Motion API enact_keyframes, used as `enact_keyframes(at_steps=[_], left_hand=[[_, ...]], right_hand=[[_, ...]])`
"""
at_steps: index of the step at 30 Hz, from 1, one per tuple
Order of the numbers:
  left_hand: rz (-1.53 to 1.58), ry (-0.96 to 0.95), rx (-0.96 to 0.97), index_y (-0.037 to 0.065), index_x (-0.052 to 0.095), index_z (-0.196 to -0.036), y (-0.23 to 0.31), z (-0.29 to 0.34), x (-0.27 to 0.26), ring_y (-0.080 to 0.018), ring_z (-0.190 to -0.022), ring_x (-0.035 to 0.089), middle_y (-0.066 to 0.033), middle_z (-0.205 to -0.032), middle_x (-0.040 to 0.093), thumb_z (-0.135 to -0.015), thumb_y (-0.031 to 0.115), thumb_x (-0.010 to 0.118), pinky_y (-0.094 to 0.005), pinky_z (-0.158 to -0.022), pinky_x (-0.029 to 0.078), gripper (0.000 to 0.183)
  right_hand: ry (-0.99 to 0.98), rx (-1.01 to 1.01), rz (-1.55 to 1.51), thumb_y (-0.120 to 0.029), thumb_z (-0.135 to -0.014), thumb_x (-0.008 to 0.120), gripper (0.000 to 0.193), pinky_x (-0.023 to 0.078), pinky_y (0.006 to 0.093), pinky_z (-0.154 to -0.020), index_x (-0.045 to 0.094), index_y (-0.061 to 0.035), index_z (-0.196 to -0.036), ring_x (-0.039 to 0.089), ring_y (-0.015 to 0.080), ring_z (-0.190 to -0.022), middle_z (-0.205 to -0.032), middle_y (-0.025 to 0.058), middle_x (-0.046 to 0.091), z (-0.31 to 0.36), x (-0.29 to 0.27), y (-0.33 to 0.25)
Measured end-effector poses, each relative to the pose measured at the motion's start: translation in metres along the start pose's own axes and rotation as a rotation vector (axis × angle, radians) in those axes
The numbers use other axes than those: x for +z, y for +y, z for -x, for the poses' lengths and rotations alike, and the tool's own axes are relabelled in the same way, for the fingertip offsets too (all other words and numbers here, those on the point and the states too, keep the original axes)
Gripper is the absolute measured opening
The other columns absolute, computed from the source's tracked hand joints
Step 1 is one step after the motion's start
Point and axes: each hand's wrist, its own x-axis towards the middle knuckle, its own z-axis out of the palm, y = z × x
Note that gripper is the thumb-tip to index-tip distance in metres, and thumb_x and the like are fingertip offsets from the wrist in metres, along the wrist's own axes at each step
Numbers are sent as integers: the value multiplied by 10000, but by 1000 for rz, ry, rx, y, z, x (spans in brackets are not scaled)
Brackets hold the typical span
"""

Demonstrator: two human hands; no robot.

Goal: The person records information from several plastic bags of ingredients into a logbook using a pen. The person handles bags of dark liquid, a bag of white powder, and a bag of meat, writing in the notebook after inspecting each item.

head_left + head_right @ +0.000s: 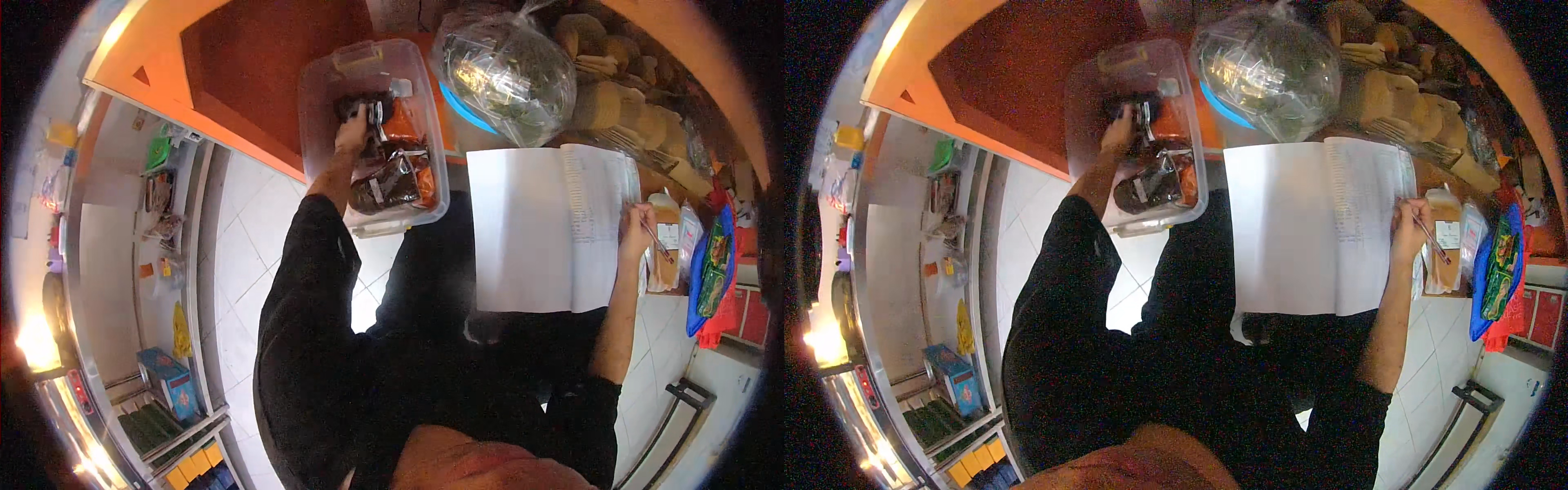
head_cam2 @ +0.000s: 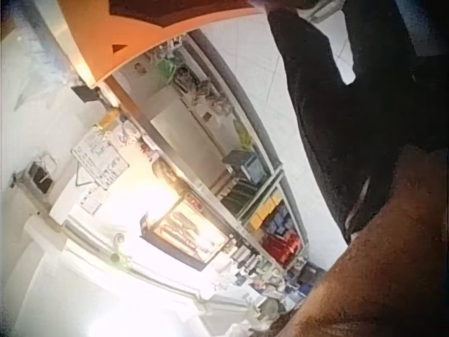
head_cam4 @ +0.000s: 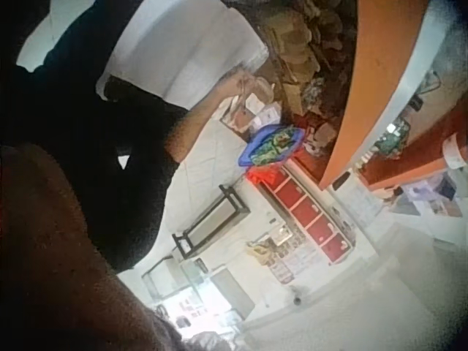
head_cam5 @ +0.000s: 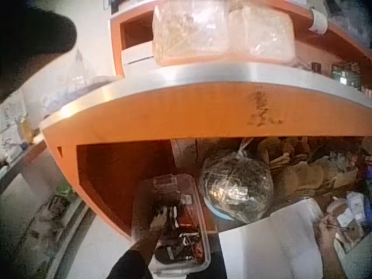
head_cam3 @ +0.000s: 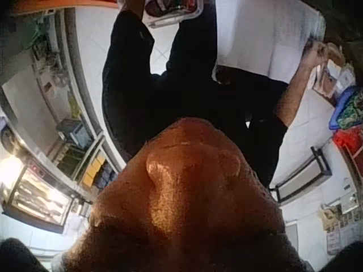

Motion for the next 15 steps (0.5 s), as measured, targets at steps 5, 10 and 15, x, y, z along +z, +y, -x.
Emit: enact_keyframes(at_steps=[5,10,15], left_hand=[[262,223,25,122,563,-1279,-64,-6,-10,-452,-1002,624,-234,-1065,666,-820,195,724,-539,-846,498,492],[245,323,130,60,643,-1044,-20,0,-54,-468,-967,611,-253,-978,660,-818,135,705,-526,-807,500,246],[279,577,356,17,612,-898,37,115,-193,-421,-814,656,-227,-851,659,-817,83,697,-449,-678,525,135]], right_hand=[[-68,-21,-59,-30,-858,620,158,307,200,-453,504,-108,-785,388,38,-503,-613,-49,467,-10,18,13],[-60,3,-40,-25,-866,617,172,324,195,-475,496,-111,-779,406,29,-531,-626,-52,468,-11,10,17],[-83,12,-63,-21,-868,613,174,309,191,-432,495,-112,-778,411,29,-516,-630,-53,472,-7,11,10]])
